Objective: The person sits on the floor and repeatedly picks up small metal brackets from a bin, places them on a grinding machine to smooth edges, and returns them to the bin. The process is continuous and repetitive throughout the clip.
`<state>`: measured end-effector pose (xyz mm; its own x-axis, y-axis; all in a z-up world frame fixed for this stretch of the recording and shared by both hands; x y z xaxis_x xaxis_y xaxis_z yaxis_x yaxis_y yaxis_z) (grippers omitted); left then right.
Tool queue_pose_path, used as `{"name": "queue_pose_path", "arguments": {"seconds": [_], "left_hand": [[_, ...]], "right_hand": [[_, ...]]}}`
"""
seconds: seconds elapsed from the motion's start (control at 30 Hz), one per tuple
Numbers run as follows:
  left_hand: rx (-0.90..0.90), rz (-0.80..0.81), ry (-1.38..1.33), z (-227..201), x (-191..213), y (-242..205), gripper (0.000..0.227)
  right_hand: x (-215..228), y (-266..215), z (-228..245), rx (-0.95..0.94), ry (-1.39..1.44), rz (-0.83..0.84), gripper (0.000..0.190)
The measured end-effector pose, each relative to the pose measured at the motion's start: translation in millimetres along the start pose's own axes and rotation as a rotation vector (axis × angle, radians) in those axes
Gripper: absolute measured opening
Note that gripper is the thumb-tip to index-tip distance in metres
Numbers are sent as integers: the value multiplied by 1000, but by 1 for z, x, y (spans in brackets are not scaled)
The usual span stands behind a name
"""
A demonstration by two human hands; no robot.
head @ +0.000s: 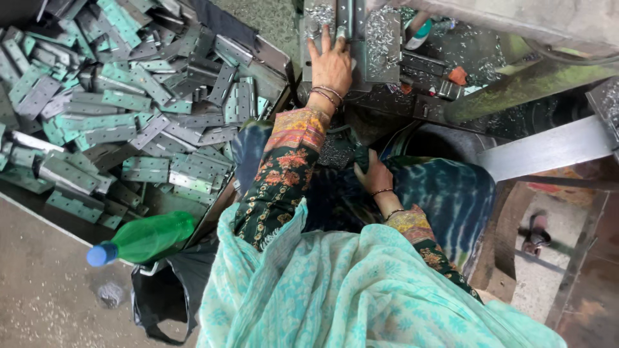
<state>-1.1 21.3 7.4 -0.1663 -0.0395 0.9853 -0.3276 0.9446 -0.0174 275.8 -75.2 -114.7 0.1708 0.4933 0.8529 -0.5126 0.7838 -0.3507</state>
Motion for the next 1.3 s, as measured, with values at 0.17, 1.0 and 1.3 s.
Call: {"name": "queue_pose_path", "arguments": {"seconds": [0.17, 1.0, 1.3], "left_hand": [[-15, -138, -263, 27, 36, -29, 38], [676, -270, -521, 215, -90, -160, 75], [978, -543, -934, 224, -84, -164, 104]], "right_hand": [[33, -6, 12, -16, -28, 98, 73], [123, -19, 77, -48, -170, 239, 60], [119, -15, 71, -39, -168, 243, 61]]}}
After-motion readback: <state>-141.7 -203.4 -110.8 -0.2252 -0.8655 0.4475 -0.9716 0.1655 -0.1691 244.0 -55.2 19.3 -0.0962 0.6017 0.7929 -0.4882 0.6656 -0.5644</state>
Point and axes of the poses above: each hand's wrist, its own y-axis towards the middle knuckle, its own x-axis out of the back of the hand, z = x × y, the point moved 3 cm from there along y, towards the middle knuckle, and after that the axes turned 12 degrees about z, right-handed, at the moved point
